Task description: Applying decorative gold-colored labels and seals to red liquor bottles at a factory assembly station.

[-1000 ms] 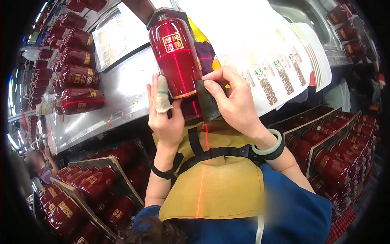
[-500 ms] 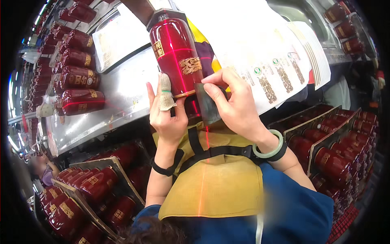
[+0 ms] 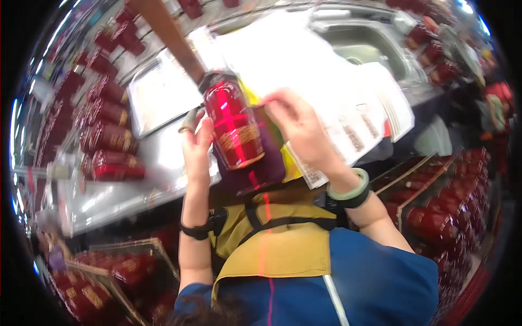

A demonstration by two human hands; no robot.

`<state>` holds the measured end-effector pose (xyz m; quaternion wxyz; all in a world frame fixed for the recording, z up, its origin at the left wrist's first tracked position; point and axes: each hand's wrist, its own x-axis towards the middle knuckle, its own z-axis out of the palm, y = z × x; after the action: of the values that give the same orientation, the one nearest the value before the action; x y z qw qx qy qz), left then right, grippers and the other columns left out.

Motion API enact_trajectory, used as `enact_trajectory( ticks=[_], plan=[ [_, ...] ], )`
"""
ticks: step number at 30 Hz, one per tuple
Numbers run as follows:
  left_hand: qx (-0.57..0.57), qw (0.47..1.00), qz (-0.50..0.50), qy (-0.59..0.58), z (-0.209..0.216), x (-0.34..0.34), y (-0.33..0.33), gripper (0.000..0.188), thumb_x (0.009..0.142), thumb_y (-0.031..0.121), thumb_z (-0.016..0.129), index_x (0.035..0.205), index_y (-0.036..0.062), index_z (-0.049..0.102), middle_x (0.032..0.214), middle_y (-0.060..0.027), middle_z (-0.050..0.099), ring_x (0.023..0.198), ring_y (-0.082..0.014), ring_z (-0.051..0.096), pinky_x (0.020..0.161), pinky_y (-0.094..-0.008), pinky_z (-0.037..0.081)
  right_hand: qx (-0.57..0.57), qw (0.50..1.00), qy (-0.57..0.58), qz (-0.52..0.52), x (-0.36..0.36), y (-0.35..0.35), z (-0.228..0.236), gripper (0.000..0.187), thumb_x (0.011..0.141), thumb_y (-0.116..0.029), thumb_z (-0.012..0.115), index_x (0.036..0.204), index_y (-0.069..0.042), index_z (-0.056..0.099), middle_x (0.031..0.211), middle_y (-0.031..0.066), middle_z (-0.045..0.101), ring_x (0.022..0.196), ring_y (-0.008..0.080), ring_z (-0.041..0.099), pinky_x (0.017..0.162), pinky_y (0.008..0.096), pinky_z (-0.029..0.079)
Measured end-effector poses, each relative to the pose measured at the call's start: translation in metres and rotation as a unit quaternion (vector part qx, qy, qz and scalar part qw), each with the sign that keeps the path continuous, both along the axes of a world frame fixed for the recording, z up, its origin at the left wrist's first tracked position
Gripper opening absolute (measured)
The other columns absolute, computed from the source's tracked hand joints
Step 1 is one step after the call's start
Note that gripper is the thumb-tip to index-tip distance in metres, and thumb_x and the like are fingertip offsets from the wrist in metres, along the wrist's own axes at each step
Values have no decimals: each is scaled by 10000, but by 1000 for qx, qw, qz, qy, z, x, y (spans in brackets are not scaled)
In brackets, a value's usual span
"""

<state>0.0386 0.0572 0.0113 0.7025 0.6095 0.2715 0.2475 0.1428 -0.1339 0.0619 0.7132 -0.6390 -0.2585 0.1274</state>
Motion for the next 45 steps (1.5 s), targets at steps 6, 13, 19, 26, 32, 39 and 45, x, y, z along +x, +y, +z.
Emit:
enact_trajectory(
  ticks=[6,13,19,26,32,39,45],
  plan=[
    [-176,958,-223,48,28,19,-1,565,1021,320,650,1424,-51,512,1301,-153,674,1168,-264,682,1015,-423,544,-101,974,-200,18,41,15,39,286,948,-289,735,1002,-17,667,912,131,664,858,213,645,814,352,513],
    [-64,957,-282,-8,68,24,-41,633,770,136,862,1317,-37,595,1194,-127,714,1067,-218,703,979,-378,541,-223,933,-213,186,90,-13,81,313,958,-349,703,1006,-41,680,910,162,692,908,348,673,837,424,521],
    [386,872,-301,-22,80,75,-63,1074,659,270,950,1515,-55,389,1496,-227,489,1403,-332,473,1185,-405,358,-333,865,-355,119,126,-80,101,281,998,-331,650,1009,-62,730,928,141,661,961,326,657,894,411,511],
    [384,901,-202,-12,62,65,-38,811,749,94,824,1473,-54,489,1505,-228,514,1405,-361,489,1188,-443,364,-467,791,-296,-263,307,-210,115,350,978,-423,658,1059,-106,781,1028,177,751,980,368,721,843,449,564],
    [404,904,-138,31,35,51,-29,455,847,-34,671,1299,-27,619,1428,-216,577,1342,-340,552,1156,-442,402,-548,618,-343,-447,449,-258,64,189,941,-281,694,1022,-152,805,1067,180,742,1036,377,707,859,509,549],
    [352,931,-48,84,33,62,-27,229,973,-11,675,1197,-46,707,1324,-202,672,1244,-289,625,1107,-407,449,-597,584,-264,-482,550,-285,33,255,956,-358,666,1080,-183,804,1120,186,724,1086,401,697,922,535,549],
    [464,880,-4,100,43,57,-26,262,805,-74,756,1049,18,745,1170,-164,745,1073,-320,726,926,-393,575,-613,588,-245,-467,594,-311,27,368,941,-368,597,1099,-88,775,1147,230,739,1080,415,716,886,542,566]
  ],
)
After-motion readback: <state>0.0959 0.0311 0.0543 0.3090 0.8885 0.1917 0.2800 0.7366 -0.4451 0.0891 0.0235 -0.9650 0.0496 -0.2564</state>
